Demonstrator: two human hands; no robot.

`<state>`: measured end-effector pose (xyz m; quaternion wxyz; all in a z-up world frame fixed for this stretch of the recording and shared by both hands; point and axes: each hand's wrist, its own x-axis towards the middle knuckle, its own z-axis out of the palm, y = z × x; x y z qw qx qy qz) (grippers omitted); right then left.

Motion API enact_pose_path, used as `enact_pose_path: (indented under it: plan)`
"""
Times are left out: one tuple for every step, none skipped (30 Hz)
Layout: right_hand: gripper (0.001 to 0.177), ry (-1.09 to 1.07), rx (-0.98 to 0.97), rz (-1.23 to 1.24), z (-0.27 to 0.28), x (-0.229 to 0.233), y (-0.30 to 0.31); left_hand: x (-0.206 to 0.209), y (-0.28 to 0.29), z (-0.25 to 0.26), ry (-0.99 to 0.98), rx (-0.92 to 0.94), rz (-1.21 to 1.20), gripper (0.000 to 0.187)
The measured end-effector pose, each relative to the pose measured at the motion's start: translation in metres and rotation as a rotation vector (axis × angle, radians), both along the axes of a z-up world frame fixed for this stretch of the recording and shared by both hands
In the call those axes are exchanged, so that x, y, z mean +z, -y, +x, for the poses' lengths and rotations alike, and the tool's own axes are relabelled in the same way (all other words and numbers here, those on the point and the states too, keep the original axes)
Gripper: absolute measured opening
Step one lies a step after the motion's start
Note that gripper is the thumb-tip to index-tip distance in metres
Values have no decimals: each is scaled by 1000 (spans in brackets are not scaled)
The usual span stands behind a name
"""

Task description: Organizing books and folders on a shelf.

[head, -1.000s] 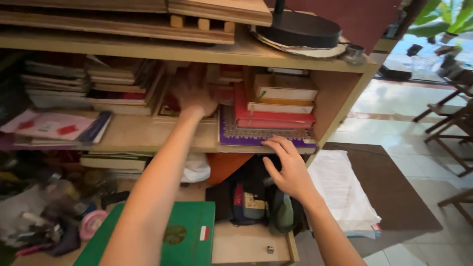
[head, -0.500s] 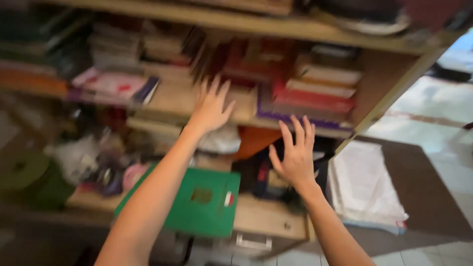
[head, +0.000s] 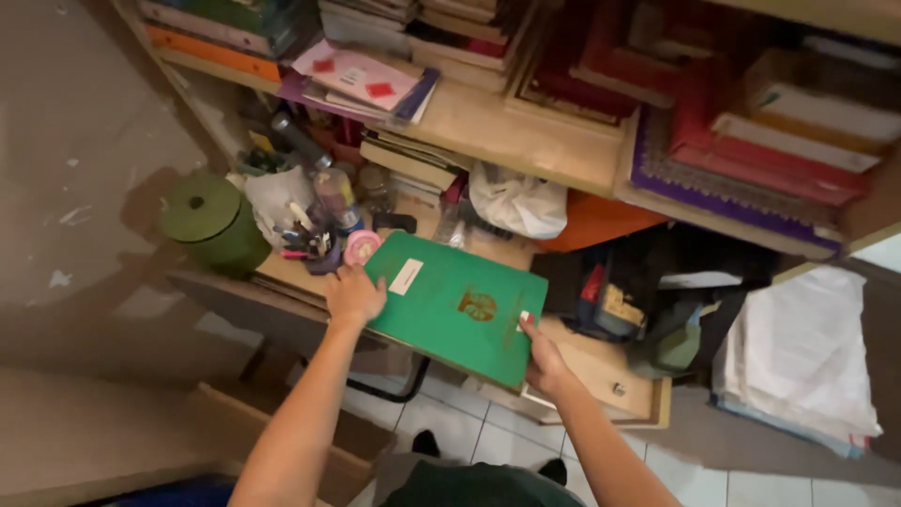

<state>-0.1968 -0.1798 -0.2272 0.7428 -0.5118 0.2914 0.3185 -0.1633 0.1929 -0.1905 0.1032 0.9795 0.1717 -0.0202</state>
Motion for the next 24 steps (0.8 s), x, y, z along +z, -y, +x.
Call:
enact_pose_path:
  plan:
    - [69,-7,-8,0,-4,-1,-5,-11,-11,4,-7,-8,0,71]
    - [65,64,-54,-19,-6,-1,-8,-21,-21,11,-86,3,-112,69]
    - [63,134,-101,-39,-8,-1,-11,-30,-31,18,-166,13,-223,67]
    - [63,135,-112,-39,-10,0,-14,-36,-39,21,-166,1,-222,67]
    - [61,196,-151,-98,-11,1,-17,-43,-48,24,-177,-13,-332,67]
    - [59,255,-188,-160,-13,2,-19,-50,-55,25,-190,-27,-443,67]
    - [59,254,-197,-162,-18,7,-18,-40,-51,19,-193,-37,-443,67]
    - [59,312,-202,-189,-23,11,-19,-29,-50,11,-157,-35,-495,67]
    - [59,369,-206,-216,-27,15,-20,-17,-49,2,-121,-33,-546,67]
    - [59,372,-211,-216,-33,32,-20,-7,-51,-7,-119,-38,-545,67]
    - [60,415,-206,-242,-40,48,-19,4,-54,-17,-66,-39,-734,63]
    - [60,460,-200,-270,-45,66,-17,15,-55,-26,-11,-39,-925,61]
    - [60,465,-203,-271,-48,74,-11,36,-53,-37,-8,-45,-926,61]
    - [60,501,-199,-256,-49,83,-4,58,-51,-47,1,-37,-1124,60]
    - [60,537,-194,-242,-51,92,2,80,-49,-59,10,-29,-1322,60]
    - [60,547,-193,-242,-52,110,8,94,-46,-69,20,-34,-1323,60]
    - [59,576,-173,-268,-53,129,15,109,-42,-78,28,-30,-1445,62]
    - [58,604,-154,-292,-55,148,20,125,-39,-88,36,-27,-1566,64]
    - [58,613,-153,-291,-49,169,29,136,-34,-92,44,-32,-1566,64]
    - [57,667,-118,-345,-46,189,36,148,-30,-97,66,-33,-1697,62]
    - [56,720,-84,-399,-43,208,44,160,-25,-102,86,-35,-1828,61]
    - [56,726,-89,-400,-38,237,46,145,-27,-97,87,-44,-1827,61]
    - [56,750,-40,-416,-33,265,48,130,-29,-91,53,-55,-1982,57]
    - [57,773,9,-434,-29,295,50,116,-30,-85,13,-67,-2136,53]
